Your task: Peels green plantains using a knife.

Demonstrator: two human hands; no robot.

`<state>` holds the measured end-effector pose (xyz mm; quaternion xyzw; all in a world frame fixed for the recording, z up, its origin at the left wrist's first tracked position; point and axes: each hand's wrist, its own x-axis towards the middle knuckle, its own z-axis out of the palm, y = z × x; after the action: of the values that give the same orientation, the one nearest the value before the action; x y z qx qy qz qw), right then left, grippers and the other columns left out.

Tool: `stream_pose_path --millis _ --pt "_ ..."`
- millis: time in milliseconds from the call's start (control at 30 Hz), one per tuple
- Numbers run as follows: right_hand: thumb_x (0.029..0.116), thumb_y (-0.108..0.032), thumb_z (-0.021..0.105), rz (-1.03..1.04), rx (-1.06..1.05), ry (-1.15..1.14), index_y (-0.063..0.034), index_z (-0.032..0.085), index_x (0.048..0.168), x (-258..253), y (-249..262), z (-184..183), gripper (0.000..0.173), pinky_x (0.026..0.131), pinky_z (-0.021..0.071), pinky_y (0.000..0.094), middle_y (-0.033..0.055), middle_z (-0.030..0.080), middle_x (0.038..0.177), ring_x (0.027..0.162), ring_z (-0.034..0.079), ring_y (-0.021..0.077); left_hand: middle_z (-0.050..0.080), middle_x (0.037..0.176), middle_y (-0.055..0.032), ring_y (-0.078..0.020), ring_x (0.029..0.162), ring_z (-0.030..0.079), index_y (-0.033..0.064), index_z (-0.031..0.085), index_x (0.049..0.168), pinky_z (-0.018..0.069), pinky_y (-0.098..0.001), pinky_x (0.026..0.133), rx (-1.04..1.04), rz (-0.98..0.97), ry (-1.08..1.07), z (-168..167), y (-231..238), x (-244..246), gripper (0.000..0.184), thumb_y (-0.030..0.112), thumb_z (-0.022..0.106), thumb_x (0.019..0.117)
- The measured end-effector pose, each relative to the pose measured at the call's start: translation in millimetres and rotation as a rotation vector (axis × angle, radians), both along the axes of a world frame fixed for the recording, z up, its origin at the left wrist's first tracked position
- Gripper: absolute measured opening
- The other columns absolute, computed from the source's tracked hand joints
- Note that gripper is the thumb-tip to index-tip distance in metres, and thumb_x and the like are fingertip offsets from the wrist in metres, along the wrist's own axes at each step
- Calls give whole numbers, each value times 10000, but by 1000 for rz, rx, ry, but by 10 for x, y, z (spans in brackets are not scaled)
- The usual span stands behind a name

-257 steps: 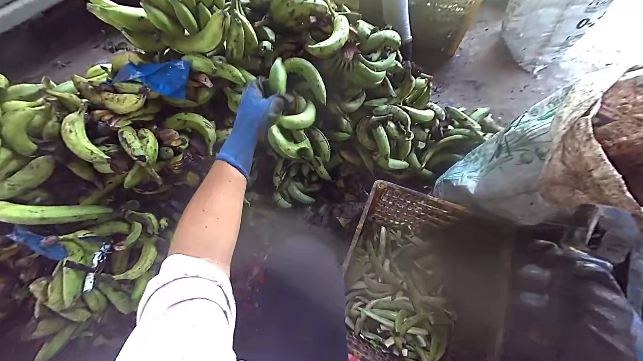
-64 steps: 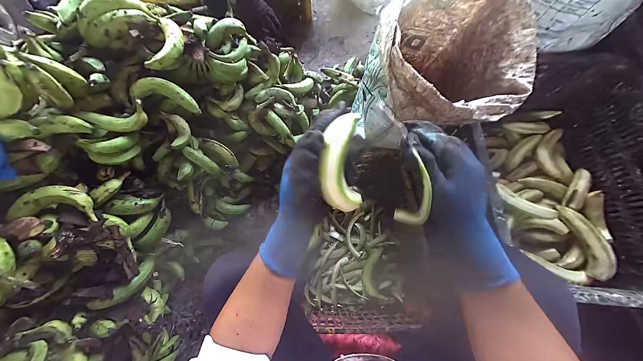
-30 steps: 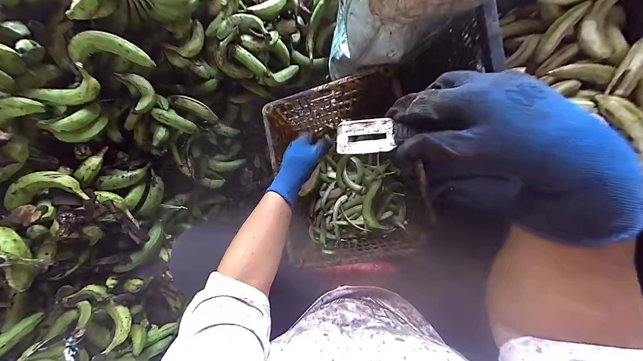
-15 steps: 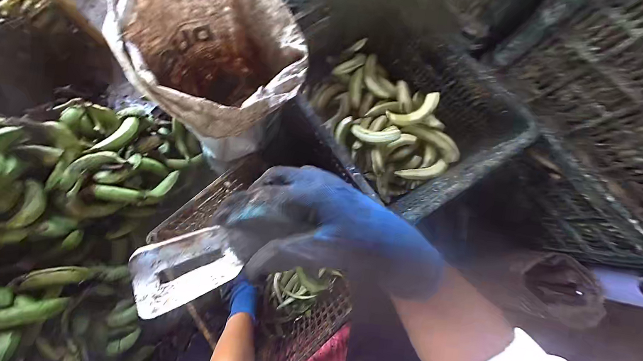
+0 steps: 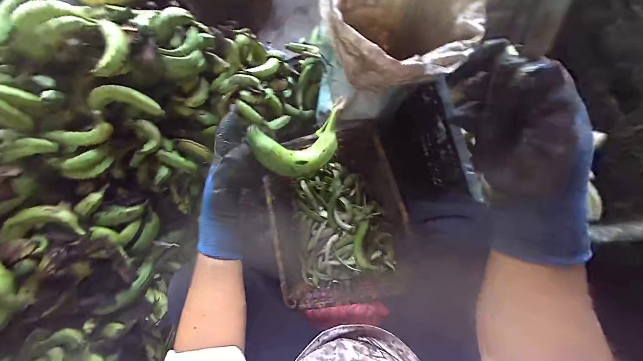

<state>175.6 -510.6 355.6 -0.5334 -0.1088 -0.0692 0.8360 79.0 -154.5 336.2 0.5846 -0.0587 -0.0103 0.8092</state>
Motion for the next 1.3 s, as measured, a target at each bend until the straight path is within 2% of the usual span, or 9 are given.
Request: stream_pose_path --millis 167,300,533,667,767,900,967,1167,1300 --pt "1087 -303 477 -79 -71 180 -148 415 1444 -715 697 -349 394 774 628 381 24 653 1103 895 691 167 620 1329 -107 -242 1106 662 206 454 1491 591 -441 900 -123 247 66 -54 -415 27 469 272 555 1037" --pt "1046 -333 511 103 -498 392 -23 464 1449 -1441 1007 -910 510 723 649 400 99 692 1143 866 731 186 637 1300 -10 -115 1040 664 219 469 1492 596 -303 843 271 340 -83 175 -397 -244 595 123 697 950" --pt "1061 -383 521 28 -296 -449 -176 603 1284 -1414 1217 134 316 701 622 287 -34 716 1022 833 696 77 570 1427 -43 -146 1189 620 119 492 1483 561 -303 967 519 309 -263 175 -323 -546 639 65 742 897" --pt "1094 -401 400 564 -796 341 -92 620 1296 -1467 1113 -817 429 680 603 457 93 699 940 747 688 201 661 1239 1 -98 990 668 237 479 1477 593 -270 805 160 347 -46 260 -221 -654 540 198 670 973" --pt "1090 -440 414 737 -656 624 -135 622 1331 -1285 1067 -718 441 572 589 395 93 720 912 660 677 203 662 1254 -14 -137 1043 675 275 469 1475 603 -343 856 -121 245 25 218 -34 -414 562 585 505 1008" --pt "1046 -495 468 342 -685 -23 -180 578 1425 -446 916 -86 505 879 567 303 -13 678 1191 1016 653 82 693 1066 -59 -159 873 675 233 595 1297 592 -329 701 -182 157 153 324 -108 -103 543 651 383 1023" --pt "1037 -596 367 26 -1091 -438 -218 608 1420 -123 820 43 589 1019 457 563 101 629 1367 1242 600 284 683 1037 -75 -164 821 666 222 581 1312 582 -328 660 -130 125 131 346 -175 46 574 655 325 1035" --pt "992 -618 488 72 -1097 -493 -259 708 1295 -426 953 -242 519 920 464 622 77 670 1294 1157 631 288 677 1160 -31 -127 944 666 249 563 1402 591 -336 767 89 167 64 252 -341 150 446 491 368 1083" --pt "1005 -403 596 -544 -1161 -512 -108 676 1307 55 940 -207 429 968 445 648 271 625 1271 1156 601 458 674 987 -20 -103 786 659 241 596 1283 571 -283 606 -172 -32 257 124 -585 59 391 503 394 1074"
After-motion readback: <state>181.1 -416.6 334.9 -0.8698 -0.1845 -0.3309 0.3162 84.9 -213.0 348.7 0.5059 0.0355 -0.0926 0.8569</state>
